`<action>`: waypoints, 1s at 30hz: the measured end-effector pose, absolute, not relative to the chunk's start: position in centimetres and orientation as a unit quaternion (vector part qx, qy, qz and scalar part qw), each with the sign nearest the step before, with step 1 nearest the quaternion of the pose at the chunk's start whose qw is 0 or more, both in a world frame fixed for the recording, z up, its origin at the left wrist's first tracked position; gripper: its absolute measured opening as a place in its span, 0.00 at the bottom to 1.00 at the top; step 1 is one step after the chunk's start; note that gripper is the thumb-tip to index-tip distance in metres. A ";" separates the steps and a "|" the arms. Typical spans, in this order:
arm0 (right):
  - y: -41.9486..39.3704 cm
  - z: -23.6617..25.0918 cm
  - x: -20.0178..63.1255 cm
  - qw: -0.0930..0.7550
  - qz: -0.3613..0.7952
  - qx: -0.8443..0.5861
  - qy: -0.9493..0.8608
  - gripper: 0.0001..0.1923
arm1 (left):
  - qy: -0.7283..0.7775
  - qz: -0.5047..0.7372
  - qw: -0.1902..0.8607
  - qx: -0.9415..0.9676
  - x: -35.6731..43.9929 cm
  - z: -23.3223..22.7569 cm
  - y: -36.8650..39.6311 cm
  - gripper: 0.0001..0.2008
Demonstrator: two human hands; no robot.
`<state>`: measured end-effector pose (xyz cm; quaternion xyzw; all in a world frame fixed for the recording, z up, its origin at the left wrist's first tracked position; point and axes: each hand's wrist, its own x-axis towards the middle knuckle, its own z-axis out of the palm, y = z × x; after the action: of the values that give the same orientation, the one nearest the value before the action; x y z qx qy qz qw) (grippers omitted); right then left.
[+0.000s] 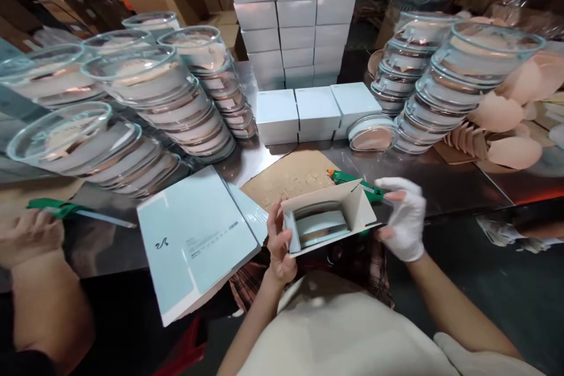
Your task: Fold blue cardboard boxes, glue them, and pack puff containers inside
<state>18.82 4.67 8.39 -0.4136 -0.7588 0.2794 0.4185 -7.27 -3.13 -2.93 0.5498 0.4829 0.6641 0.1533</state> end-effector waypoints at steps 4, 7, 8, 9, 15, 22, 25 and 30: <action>3.7 6.7 14.6 0.466 0.363 -0.314 -0.743 0.37 | 0.406 0.692 0.125 0.583 -7.9 -1.6 -3.3 0.25; 2.8 7.6 11.1 0.523 0.430 -0.396 -0.621 0.22 | 0.397 0.745 0.127 0.521 -7.4 -0.5 -3.3 0.19; 2.6 7.9 10.5 0.534 0.445 -0.418 -0.585 0.23 | 0.396 0.760 0.125 0.501 -7.2 -0.2 -3.3 0.23; 2.5 8.3 10.4 0.541 0.458 -0.427 -0.561 0.28 | 0.398 0.761 0.118 0.500 -7.2 0.1 -3.3 0.25; 3.4 8.4 16.1 0.426 0.312 -0.584 -0.616 0.16 | 0.448 0.658 0.041 0.603 -9.5 0.2 -3.3 0.24; 5.4 5.9 18.7 0.128 0.318 -0.760 -0.552 0.15 | 0.439 0.632 -0.027 0.638 -9.8 -0.3 -2.1 0.28; 5.7 5.0 18.7 0.244 0.421 -0.722 -0.491 0.11 | 0.445 0.661 -0.016 0.604 -9.2 0.8 -2.6 0.20; 4.7 6.2 18.8 0.392 0.449 -0.659 -0.458 0.18 | 0.536 0.665 0.083 0.514 -8.0 2.4 -5.3 0.16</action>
<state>18.79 4.65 6.18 -0.6590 -0.4585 0.4492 0.3921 -7.97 -5.28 2.36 0.5138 0.5361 0.6647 0.0828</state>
